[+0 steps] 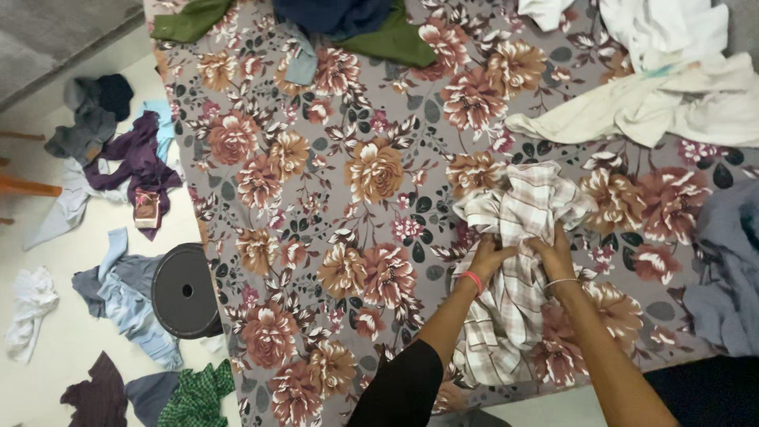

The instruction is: The person folds several pieces of clothing including a floral blanket, trousers, and shirts, and places them onto a bed.

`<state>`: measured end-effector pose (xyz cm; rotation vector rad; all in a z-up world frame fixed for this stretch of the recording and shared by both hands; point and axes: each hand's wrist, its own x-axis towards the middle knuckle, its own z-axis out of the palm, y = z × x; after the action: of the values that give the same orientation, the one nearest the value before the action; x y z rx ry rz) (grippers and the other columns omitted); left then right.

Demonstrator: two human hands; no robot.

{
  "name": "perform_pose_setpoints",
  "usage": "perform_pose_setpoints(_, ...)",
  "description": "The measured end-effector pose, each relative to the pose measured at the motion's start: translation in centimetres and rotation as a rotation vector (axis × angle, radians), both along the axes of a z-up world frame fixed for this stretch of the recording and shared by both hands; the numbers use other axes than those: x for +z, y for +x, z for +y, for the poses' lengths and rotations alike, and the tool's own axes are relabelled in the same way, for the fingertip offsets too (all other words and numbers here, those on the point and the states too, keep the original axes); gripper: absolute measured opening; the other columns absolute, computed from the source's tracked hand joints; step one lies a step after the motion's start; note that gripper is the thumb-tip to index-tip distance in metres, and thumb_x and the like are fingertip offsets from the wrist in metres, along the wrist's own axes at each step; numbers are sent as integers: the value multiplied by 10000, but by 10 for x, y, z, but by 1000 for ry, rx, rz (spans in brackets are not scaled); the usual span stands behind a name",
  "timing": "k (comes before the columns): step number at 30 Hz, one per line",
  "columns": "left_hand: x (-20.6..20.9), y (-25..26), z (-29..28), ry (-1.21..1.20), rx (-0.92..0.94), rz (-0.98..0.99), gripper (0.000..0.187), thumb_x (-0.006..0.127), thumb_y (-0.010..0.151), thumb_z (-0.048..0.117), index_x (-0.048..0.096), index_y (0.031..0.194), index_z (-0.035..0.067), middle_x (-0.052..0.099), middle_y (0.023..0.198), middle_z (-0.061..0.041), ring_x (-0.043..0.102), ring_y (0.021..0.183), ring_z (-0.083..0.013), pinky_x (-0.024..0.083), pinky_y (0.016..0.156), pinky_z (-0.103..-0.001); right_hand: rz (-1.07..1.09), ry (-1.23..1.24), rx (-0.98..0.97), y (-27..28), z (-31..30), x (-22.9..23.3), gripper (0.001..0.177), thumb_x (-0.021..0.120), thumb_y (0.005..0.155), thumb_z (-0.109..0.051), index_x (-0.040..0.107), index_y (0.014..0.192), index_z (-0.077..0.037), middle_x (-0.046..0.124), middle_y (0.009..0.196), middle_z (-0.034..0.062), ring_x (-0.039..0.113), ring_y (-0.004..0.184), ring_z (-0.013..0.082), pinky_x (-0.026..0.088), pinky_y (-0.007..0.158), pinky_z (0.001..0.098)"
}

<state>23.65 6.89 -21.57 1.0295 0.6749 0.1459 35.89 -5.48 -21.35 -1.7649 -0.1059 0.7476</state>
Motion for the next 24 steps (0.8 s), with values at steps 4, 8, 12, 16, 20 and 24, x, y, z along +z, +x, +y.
perform_pose_setpoints(4, 9, 19, 64, 184, 119, 47, 665, 811, 797, 237, 535, 1306, -90, 693, 1153, -177, 656, 1022, -248, 529, 895, -355, -31, -16, 73, 19, 79, 43, 972, 740, 779, -194, 312, 1617, 50, 657, 1162, 211, 613, 971, 249, 499, 846, 351)
perform_pose_setpoints(8, 35, 45, 165, 386, 248, 35, 626, 852, 785, 207, 572, 1250, -105, 680, 1113, -190, 636, 984, -243, 523, 848, -368, -122, 198, 120, 39, 183, 101, 904, 740, 783, -177, 317, 1547, 54, 620, 1238, 126, 614, 1031, 211, 506, 865, 336)
perform_pose_setpoints(12, 90, 79, 287, 513, 360, -54, 676, 846, 733, 217, 530, 1289, -3, 700, 1124, -145, 669, 981, -217, 543, 867, -337, -257, 421, 238, 71, 299, 168, 587, 712, 827, -113, 576, 1384, 11, 670, 1225, 92, 618, 1087, 203, 490, 948, 313)
perform_pose_setpoints(16, 179, 135, 441, 964, 423, -134, 547, 844, 797, 228, 635, 1239, -17, 751, 1127, -159, 715, 1025, -256, 565, 934, -373, -408, 629, 362, 131, 426, 254, 627, 668, 884, -72, 517, 1488, 4, 642, 1414, 126, 606, 1244, 221, 485, 1062, 297)
perform_pose_setpoints(20, 257, 145, 560, 733, 488, -146, 1187, 776, 724, 208, 15, 1626, 78, 436, 1527, -242, 473, 1370, -330, 395, 1102, -369, -459, 387, 404, 183, 509, 326, 972, 758, 889, -123, 151, 1640, -12, 317, 1659, 229, 393, 1491, 291, 346, 1188, 333)
perform_pose_setpoints(24, 245, 120, 585, 1052, 527, -26, 1189, 834, 784, 249, 31, 1616, -28, 271, 1644, -302, 324, 1534, -363, 275, 1243, -366, -490, 423, 403, 177, 537, 317, 920, 737, 915, -150, 196, 1648, -18, 293, 1676, 227, 376, 1528, 298, 357, 1211, 342)
